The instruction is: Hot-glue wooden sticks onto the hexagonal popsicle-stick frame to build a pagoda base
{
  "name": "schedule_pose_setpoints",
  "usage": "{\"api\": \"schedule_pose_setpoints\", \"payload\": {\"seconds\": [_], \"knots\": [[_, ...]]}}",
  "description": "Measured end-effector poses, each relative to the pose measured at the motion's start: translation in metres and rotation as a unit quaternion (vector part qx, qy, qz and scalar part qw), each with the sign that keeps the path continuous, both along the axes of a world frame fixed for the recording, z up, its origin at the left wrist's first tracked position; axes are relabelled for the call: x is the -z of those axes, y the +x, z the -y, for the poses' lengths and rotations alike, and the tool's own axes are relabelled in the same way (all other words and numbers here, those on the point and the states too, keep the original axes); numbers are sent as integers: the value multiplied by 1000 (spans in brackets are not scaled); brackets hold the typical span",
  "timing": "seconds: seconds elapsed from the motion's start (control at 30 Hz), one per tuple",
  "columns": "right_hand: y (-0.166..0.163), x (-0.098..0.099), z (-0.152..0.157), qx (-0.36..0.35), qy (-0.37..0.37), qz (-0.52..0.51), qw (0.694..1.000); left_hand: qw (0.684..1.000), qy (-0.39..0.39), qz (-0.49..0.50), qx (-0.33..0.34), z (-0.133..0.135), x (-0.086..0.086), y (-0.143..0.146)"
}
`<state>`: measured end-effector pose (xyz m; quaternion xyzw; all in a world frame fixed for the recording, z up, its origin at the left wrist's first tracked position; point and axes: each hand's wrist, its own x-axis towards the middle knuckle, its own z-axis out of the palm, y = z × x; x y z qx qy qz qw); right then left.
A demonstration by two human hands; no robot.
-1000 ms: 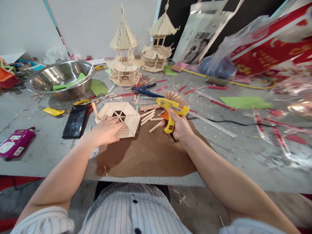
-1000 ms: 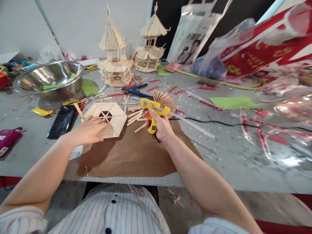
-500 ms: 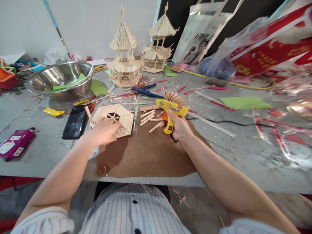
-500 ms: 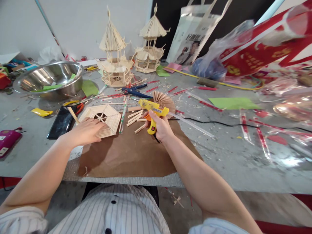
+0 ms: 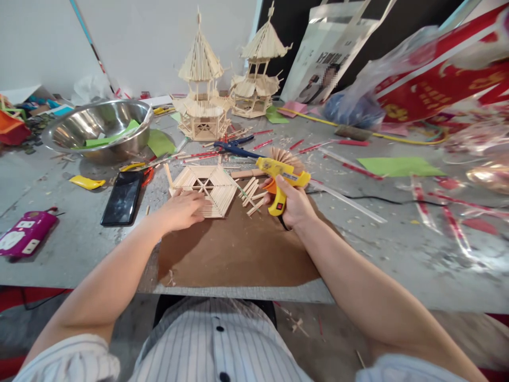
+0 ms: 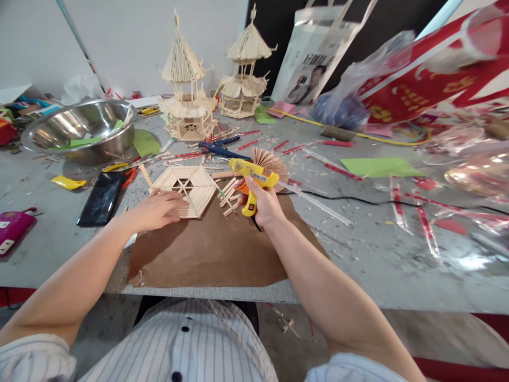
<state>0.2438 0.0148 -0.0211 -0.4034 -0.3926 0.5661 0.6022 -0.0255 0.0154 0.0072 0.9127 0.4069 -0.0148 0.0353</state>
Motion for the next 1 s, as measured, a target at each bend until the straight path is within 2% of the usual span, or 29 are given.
{"api": "schedule_pose_setpoints", "payload": {"seconds": [0.2, 0.33, 0.47, 0.6, 0.73, 1.0], "knots": [[5, 1, -3, 25, 14, 7, 1000, 993, 48, 106, 29, 15, -2, 26], [6, 1, -5, 56, 33, 6, 998, 993, 49, 80, 66, 27, -5, 59], [5, 1, -5, 82, 51, 10, 995, 993, 53, 28, 101, 24, -2, 97], [4, 1, -5, 89, 47, -10, 995, 994, 57, -8, 89, 10, 10, 132], [4, 1, -5, 87, 36, -24, 995, 998, 49, 5, 34, 1, 18, 151], [6, -1, -6, 137, 60, -34, 988, 1000, 6, 1, -5, 1, 8, 160]]}}
